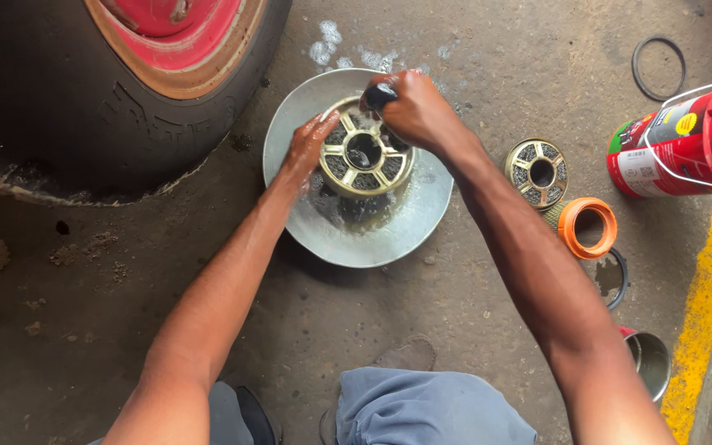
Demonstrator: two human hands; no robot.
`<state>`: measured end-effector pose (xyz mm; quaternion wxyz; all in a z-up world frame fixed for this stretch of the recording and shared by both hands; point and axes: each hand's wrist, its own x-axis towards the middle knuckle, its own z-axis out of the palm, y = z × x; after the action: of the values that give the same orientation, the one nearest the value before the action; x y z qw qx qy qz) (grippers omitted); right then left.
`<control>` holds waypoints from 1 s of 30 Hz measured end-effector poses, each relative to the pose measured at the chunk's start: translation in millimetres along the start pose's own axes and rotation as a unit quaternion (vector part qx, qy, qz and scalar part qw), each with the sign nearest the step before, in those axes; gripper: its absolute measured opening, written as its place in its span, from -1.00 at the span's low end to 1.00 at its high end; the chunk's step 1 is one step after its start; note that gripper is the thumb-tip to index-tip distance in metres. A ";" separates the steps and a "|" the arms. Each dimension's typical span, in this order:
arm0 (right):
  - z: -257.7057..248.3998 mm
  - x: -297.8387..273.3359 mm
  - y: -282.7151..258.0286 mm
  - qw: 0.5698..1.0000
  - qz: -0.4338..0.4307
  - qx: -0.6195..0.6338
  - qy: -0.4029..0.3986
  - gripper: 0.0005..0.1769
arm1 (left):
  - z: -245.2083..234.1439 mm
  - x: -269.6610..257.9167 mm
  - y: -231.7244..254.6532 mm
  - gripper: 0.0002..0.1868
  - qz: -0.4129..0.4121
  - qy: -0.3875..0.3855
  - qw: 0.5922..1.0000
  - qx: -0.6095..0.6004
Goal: The person cleans a metal oil filter housing and a secondary filter component in a basin of liquid using a cloth.
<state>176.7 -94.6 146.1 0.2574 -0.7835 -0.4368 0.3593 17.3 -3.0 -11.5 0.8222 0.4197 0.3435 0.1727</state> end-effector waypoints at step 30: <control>92.9 1.8 169.7 0.959 -0.162 -0.050 0.227 -0.14 | -23.0 14.2 -0.8 -0.45 0.123 0.034 0.990 0.055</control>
<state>188.9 -167.2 -32.8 0.3649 -0.7751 -0.5055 0.1028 11.0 17.8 -27.7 0.7582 0.4970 0.3259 0.2681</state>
